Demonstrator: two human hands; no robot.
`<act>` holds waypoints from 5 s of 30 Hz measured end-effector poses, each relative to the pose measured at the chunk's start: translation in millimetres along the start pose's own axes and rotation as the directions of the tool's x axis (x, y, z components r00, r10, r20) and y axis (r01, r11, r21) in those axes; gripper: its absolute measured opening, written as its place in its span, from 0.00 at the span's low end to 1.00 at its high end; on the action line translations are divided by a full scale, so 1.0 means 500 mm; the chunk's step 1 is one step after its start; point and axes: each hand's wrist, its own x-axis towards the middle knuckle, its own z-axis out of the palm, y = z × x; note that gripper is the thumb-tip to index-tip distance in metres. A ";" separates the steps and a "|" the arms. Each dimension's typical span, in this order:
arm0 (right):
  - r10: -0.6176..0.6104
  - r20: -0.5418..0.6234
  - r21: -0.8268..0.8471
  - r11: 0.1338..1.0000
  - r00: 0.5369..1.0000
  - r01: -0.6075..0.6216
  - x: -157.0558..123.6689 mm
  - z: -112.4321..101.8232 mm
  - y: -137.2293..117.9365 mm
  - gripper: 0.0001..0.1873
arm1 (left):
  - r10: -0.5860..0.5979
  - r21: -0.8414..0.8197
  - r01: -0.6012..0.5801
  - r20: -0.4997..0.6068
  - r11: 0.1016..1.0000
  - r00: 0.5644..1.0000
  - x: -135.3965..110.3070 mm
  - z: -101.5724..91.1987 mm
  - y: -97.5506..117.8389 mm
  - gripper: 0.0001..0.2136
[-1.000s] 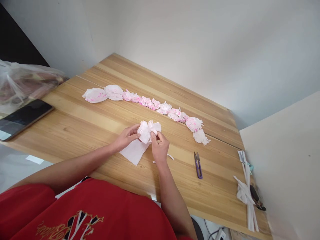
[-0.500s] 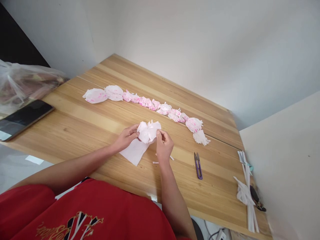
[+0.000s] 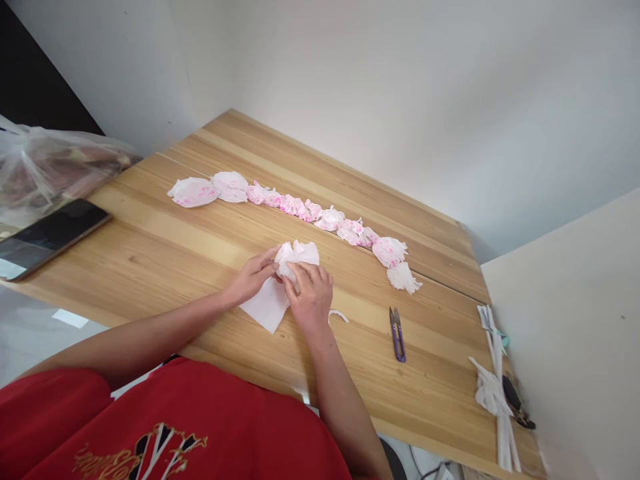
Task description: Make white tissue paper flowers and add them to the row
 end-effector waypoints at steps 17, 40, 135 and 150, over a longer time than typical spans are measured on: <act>0.165 -0.026 0.232 0.960 0.986 -0.155 -0.004 0.000 0.001 0.09 | -0.046 0.049 0.046 -0.017 0.998 0.999 -0.002 0.004 0.008 0.29; 0.536 0.096 0.517 0.693 0.839 -0.502 -0.001 -0.002 0.013 0.15 | 0.056 0.307 -0.057 0.014 0.950 0.998 -0.004 0.009 -0.016 0.19; 0.411 0.042 0.344 0.850 0.911 -0.399 -0.003 -0.003 -0.003 0.10 | 0.087 0.310 -0.091 0.027 0.946 0.996 -0.011 0.004 0.014 0.20; 0.214 -0.010 0.185 0.960 0.977 -0.208 -0.002 -0.002 0.003 0.06 | -0.210 -0.254 0.174 -0.123 0.951 0.970 0.007 -0.003 0.001 0.20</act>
